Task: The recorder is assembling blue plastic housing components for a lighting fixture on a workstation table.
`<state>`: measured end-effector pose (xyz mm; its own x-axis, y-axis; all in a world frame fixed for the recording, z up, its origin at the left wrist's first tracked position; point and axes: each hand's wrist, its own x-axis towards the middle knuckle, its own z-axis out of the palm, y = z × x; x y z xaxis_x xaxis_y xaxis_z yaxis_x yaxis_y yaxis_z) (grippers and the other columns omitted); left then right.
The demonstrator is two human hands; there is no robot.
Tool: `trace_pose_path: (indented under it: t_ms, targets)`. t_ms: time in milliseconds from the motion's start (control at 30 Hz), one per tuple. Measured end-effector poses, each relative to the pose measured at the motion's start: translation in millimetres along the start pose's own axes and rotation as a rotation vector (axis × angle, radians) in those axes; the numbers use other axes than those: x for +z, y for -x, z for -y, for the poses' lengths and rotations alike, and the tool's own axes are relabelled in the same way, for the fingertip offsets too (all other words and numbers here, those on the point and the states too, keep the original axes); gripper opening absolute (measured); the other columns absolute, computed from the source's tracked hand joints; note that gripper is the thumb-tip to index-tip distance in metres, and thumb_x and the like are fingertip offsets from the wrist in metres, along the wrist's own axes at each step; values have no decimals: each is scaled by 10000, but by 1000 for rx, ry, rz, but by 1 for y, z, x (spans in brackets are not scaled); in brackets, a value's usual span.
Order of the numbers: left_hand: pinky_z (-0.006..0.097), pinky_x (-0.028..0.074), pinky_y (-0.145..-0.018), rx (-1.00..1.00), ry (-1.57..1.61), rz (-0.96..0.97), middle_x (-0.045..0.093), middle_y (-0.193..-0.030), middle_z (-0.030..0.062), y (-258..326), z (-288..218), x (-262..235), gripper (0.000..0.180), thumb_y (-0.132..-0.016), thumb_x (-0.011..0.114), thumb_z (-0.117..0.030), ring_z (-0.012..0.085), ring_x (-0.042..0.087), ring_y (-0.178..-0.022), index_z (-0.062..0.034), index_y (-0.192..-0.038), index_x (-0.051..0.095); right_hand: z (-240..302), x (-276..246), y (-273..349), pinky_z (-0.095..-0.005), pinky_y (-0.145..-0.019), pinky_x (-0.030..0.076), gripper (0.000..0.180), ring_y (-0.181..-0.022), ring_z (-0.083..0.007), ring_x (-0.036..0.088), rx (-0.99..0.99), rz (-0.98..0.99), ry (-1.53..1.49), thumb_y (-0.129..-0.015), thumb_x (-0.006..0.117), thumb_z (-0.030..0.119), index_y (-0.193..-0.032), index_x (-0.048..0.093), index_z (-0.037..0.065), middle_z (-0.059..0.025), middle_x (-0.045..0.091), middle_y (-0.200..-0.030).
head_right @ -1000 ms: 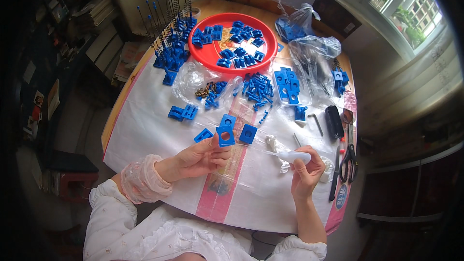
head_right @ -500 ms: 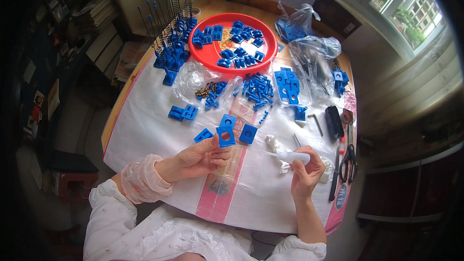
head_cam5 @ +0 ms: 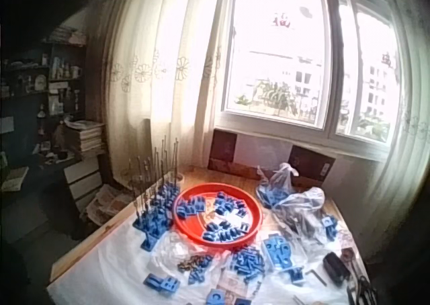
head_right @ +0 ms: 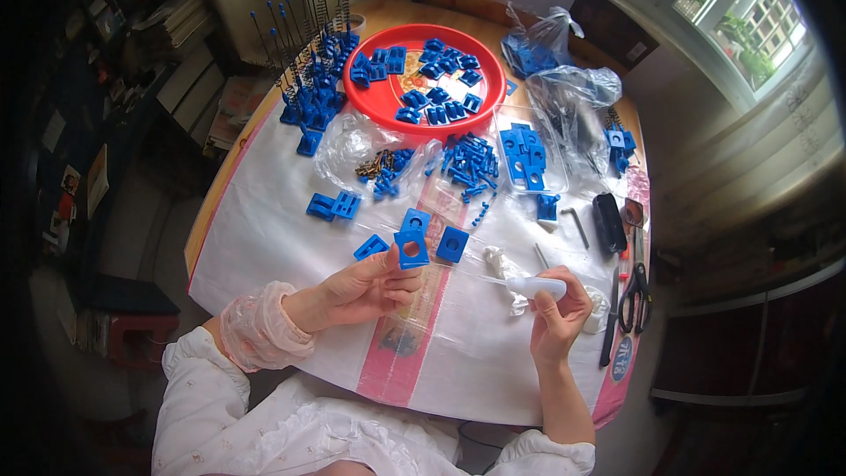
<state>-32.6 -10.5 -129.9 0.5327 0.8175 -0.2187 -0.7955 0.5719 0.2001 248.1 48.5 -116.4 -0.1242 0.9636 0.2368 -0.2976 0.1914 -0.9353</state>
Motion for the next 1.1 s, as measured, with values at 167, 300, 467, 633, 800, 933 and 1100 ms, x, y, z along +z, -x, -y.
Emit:
trace_pose_path:
  t_ms: [167, 300, 467, 633, 800, 933, 1100]
  targets:
    - [188, 341, -613, -8, -3, 24, 321, -753, -57, 0, 0, -5, 289, -930, 634, -405, 63, 318, -675, -149, -1045, 562, 0, 0, -1, -232, -574, 338, 224, -666, -95, 472, 0, -7, -13, -869, 739, 162, -929, 628, -23, -65, 566, -844]
    - [189, 345, -617, -6, -20, -6, 322, -757, -58, 1, 0, 0, 312, -921, 645, -412, 64, 320, -677, -156, -1086, 575, 1, -1, -2, -230, -577, 333, 223, -668, -96, 473, 2, 1, -28, -869, 739, 161, -925, 625, -23, -63, 567, -845]
    - [212, 352, -610, 3, 25, 19, 292, -735, -62, 1, 0, 1, 320, -933, 655, -371, 67, 318, -679, -129, -1136, 603, 3, -3, -3, -231, -587, 342, 214, -663, -95, 470, 2, -25, -37, -871, 738, 156, -924, 623, -17, -54, 566, -847]
    - [212, 356, -613, 2, 21, 25, 297, -736, -60, -1, 1, -9, 432, -928, 659, -386, 66, 323, -679, -115, -1253, 575, 4, -9, -8, -232, -585, 357, 201, -663, -92, 484, -30, -37, -35, -854, 739, 131, -935, 629, -17, -52, 574, -840]
    - [211, 360, -613, -22, 16, 8, 321, -748, -62, 0, 3, -3, 475, -946, 644, -367, 62, 326, -681, -72, -1305, 547, 4, -6, -6, -234, -591, 360, 197, -656, -95, 483, -24, -62, -47, -857, 738, 126, -940, 628, -16, -51, 572, -835]
    - [208, 360, -612, -40, -44, 23, 355, -765, -62, 2, 6, 4, 486, -956, 631, -361, 61, 335, -685, -46, -1314, 537, 5, -3, -6, -239, -613, 365, 204, -652, -93, 461, -21, -39, -35, -873, 740, 146, -936, 620, -7, -47, 568, -841]
    - [217, 371, -654, -47, -82, 17, 439, -846, -51, 1, 10, -4, 459, -941, 642, -383, 78, 355, -721, -82, -1273, 540, 4, -3, -5, -240, -593, 354, 202, -655, -95, 463, -44, -31, 8, -873, 739, 142, -932, 624, -14, -48, 565, -838]
